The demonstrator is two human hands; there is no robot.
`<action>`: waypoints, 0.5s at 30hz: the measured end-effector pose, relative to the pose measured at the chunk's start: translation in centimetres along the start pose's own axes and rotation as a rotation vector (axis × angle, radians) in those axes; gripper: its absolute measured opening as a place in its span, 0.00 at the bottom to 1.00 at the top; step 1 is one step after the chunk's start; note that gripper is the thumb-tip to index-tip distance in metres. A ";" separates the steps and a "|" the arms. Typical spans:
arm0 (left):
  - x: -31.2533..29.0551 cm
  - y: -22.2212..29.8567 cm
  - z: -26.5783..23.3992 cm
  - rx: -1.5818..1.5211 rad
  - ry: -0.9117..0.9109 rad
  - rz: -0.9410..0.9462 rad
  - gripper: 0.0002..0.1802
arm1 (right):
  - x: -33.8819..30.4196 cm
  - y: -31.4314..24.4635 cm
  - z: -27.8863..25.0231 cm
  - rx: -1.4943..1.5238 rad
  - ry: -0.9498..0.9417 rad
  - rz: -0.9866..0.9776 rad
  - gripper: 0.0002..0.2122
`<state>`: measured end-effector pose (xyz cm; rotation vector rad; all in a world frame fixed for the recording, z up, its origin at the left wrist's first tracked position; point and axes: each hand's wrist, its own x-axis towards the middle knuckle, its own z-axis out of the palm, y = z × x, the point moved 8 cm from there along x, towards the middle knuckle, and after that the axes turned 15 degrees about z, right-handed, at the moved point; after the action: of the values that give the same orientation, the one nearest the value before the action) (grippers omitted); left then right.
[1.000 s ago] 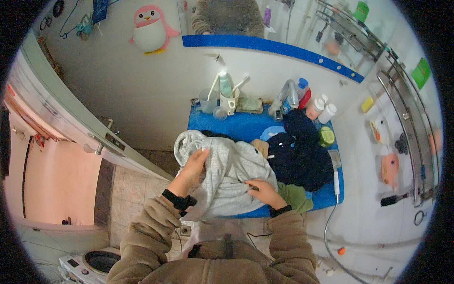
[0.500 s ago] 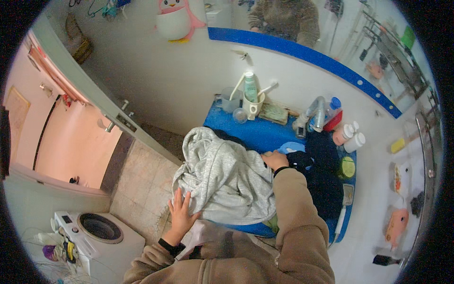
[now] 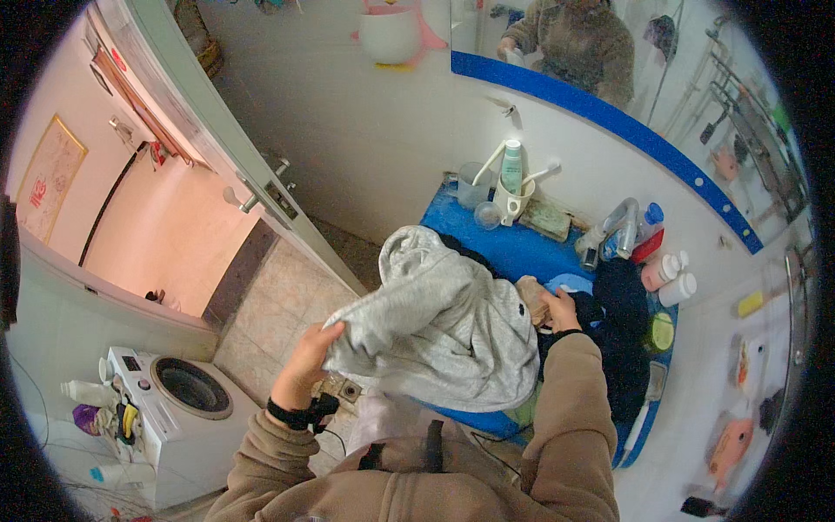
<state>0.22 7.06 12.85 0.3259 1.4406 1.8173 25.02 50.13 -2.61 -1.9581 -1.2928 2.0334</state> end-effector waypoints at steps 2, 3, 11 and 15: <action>1.1 -0.8 1.1 -0.392 0.008 -0.018 0.19 | -0.8 -0.2 0.5 -0.116 0.052 -0.038 0.42; 1.3 -2.5 1.0 -0.400 0.080 -0.110 0.19 | -1.1 -0.5 0.9 -0.130 0.085 -0.080 0.43; -2.7 -13.5 -1.6 -0.276 0.109 -0.426 0.26 | 0.8 -1.4 2.8 -0.293 0.375 -0.090 0.55; -2.9 -14.1 -2.1 -0.193 -0.073 -0.332 0.32 | 1.3 -0.3 1.0 0.120 0.284 -0.108 0.49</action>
<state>6.65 4.30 0.10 0.0498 1.1785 1.6372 23.79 50.52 -3.58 -1.9864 -1.1575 1.6691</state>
